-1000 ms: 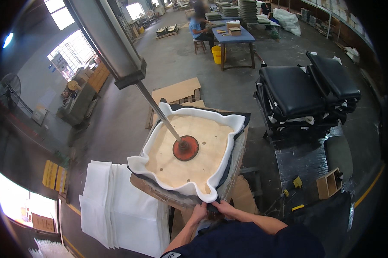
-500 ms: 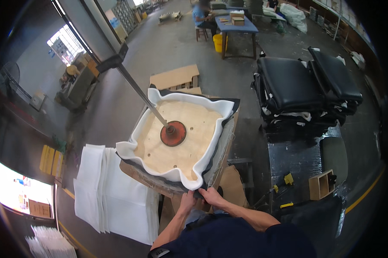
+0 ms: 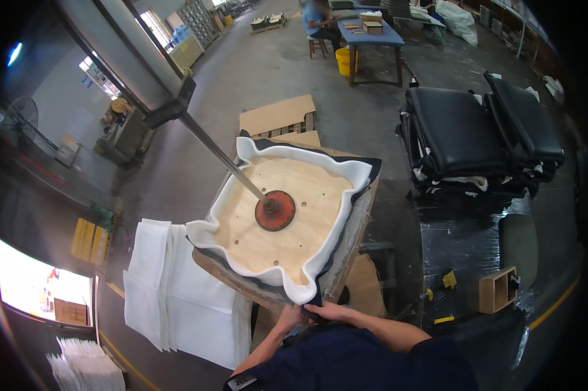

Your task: The person places a white fabric layer over a wooden seat base, then uses a pneumatic staple gun to secure the fabric around the edges. The person finishes by lifting the assembled seat and placing it on a nearby stack.

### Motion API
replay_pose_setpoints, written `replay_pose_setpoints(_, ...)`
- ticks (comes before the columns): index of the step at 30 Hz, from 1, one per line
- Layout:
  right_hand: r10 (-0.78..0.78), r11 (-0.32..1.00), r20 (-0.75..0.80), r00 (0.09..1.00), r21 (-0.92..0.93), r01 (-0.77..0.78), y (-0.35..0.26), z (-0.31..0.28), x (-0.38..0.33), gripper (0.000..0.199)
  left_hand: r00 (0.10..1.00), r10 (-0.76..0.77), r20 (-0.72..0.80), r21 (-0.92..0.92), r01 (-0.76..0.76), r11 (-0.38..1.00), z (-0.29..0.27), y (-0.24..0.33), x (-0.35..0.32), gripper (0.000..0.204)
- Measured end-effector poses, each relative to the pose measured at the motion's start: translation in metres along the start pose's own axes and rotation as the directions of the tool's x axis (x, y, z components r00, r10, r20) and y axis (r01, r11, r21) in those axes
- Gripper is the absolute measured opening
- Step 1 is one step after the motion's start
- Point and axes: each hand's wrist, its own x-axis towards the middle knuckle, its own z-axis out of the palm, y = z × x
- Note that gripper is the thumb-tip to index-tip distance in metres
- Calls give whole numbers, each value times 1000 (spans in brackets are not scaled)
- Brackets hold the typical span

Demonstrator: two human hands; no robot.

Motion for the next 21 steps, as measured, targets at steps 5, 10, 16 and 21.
replay_pose_setpoints(5, -108, 990, -5, 994, -91, 107, -14, 13, -5, 60, 1000, 19, 3, -15, -19, 1000, -5, 3, -7, 45)
replay_pose_setpoints(10, -236, 963, -177, 956, 87, 254, 14, 20, 9, 59, 988, 145, -56, 144, -135, 980, 3, 18, -7, 49)
replay_pose_setpoints(16, -149, 949, -377, 914, 207, 240, -39, 48, -60, 51, 960, 244, -137, 70, -236, 969, 22, 28, -24, 56)
replay_pose_setpoints(21, -137, 882, -407, 903, 364, 298, -1, 18, -19, 46, 979, 171, 113, 85, -181, 980, 21, 57, -43, 59)
